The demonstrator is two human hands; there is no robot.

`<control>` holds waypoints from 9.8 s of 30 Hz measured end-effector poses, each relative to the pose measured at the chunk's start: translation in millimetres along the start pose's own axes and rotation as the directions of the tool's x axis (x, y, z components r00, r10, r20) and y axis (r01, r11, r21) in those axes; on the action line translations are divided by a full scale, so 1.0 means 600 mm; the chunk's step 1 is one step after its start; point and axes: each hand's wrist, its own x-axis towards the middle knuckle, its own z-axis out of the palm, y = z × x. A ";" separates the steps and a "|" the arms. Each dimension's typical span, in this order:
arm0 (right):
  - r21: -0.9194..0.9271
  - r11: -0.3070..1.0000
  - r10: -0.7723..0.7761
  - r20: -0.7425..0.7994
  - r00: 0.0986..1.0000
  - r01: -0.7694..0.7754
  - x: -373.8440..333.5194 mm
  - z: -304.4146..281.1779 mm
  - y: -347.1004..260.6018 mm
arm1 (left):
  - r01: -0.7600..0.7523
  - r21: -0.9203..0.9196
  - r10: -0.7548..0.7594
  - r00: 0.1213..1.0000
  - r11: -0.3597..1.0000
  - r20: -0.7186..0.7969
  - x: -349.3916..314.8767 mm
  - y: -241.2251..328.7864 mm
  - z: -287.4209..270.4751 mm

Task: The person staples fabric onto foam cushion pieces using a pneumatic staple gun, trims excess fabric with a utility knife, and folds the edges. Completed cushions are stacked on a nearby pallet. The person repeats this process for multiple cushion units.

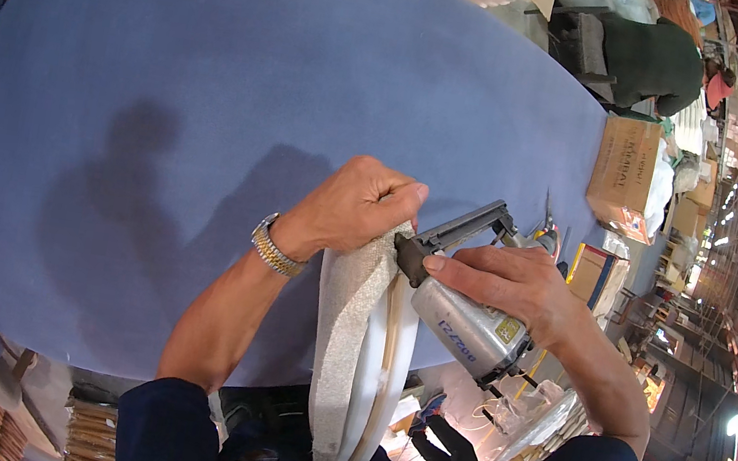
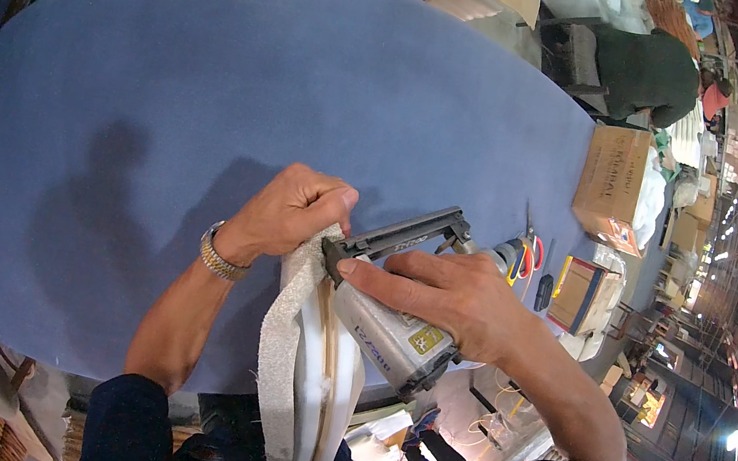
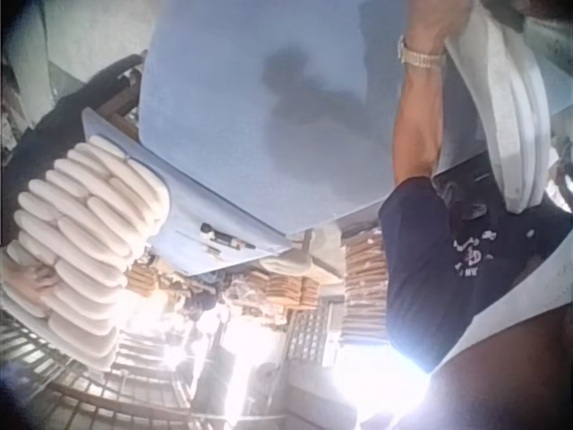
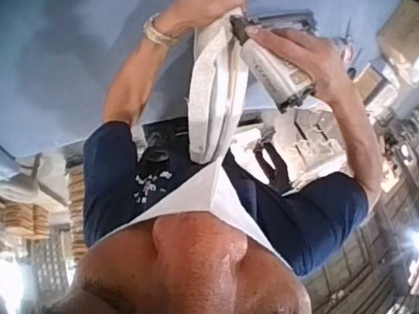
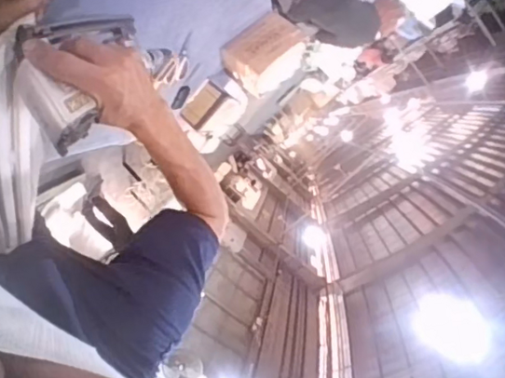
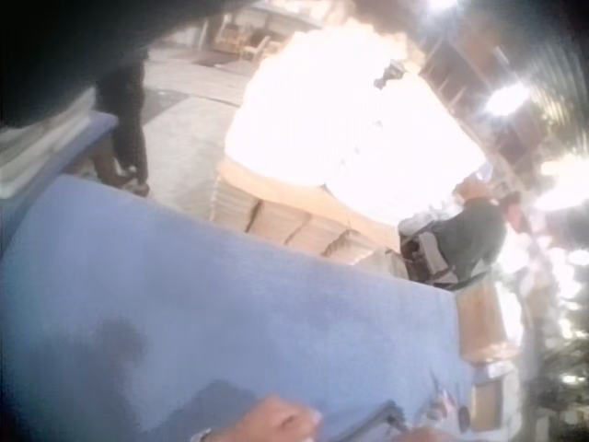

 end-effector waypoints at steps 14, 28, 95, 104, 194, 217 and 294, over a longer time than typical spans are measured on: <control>0.081 0.961 0.254 0.105 0.962 -0.263 0.019 -0.039 -0.049 | 0.017 0.069 -0.013 0.998 0.997 -0.067 0.007 0.013 0.020; 0.058 0.941 0.324 0.120 0.938 -0.333 0.028 -0.044 -0.067 | -0.002 0.002 0.002 0.994 1.000 -0.111 0.006 0.006 0.024; 0.411 0.911 0.349 -0.740 0.575 -0.026 0.077 0.134 0.067 | 0.337 0.763 0.151 0.859 0.552 -0.489 -0.034 0.098 0.091; -0.031 0.996 0.068 -0.298 0.952 -0.081 0.049 0.019 0.104 | 0.307 0.526 0.083 0.802 0.793 -0.592 -0.036 0.059 0.121; 0.182 0.866 0.499 -0.358 0.789 -0.465 -0.148 0.252 0.221 | 0.147 0.905 0.061 0.981 0.400 -0.186 -0.003 -0.141 0.277; 0.670 0.688 0.718 -0.684 0.127 -0.279 -0.392 0.172 0.321 | 0.339 0.876 -0.170 0.940 0.343 -0.297 0.016 -0.062 0.277; 0.594 0.802 0.557 -0.703 0.442 -0.064 -0.078 0.159 0.137 | 0.449 0.802 -0.342 0.882 0.393 -0.326 0.013 -0.102 0.269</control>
